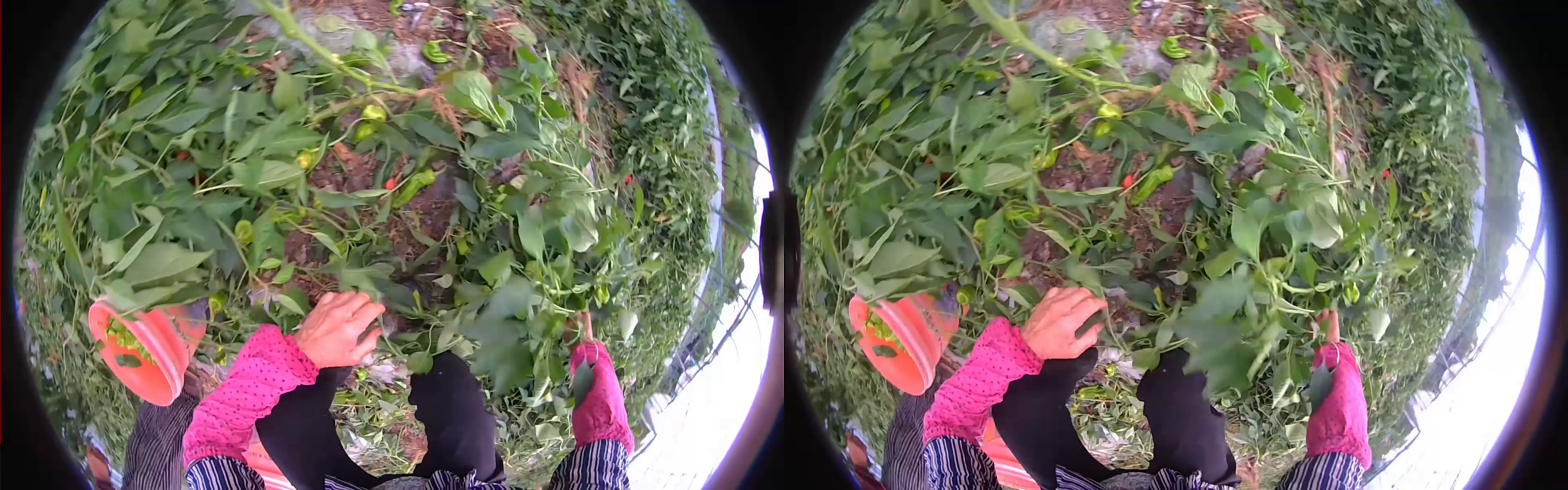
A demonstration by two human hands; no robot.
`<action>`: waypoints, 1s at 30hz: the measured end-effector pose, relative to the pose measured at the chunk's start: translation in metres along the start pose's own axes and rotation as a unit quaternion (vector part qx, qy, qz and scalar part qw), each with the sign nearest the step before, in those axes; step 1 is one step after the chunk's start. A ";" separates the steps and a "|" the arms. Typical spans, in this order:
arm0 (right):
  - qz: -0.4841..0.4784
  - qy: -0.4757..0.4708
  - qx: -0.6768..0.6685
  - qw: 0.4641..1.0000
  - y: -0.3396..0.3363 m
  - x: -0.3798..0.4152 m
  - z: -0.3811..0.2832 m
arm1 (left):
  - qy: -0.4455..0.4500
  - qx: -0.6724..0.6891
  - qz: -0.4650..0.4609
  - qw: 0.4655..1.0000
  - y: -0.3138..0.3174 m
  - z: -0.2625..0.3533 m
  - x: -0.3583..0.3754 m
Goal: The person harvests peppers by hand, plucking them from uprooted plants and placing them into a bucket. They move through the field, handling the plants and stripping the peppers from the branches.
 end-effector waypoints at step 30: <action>0.151 -0.079 -0.198 0.965 -0.245 -0.429 -0.180 | -0.052 -0.098 -0.290 0.951 0.049 -0.192 0.018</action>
Point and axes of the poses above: each hand's wrist, its own x-axis away from the middle knuckle, its own y-axis out of the palm, z = x × y, the point moved 2 cm from there along -x, towards the middle knuckle, and after that the axes turned 8 degrees about z, right-handed, at the moved point
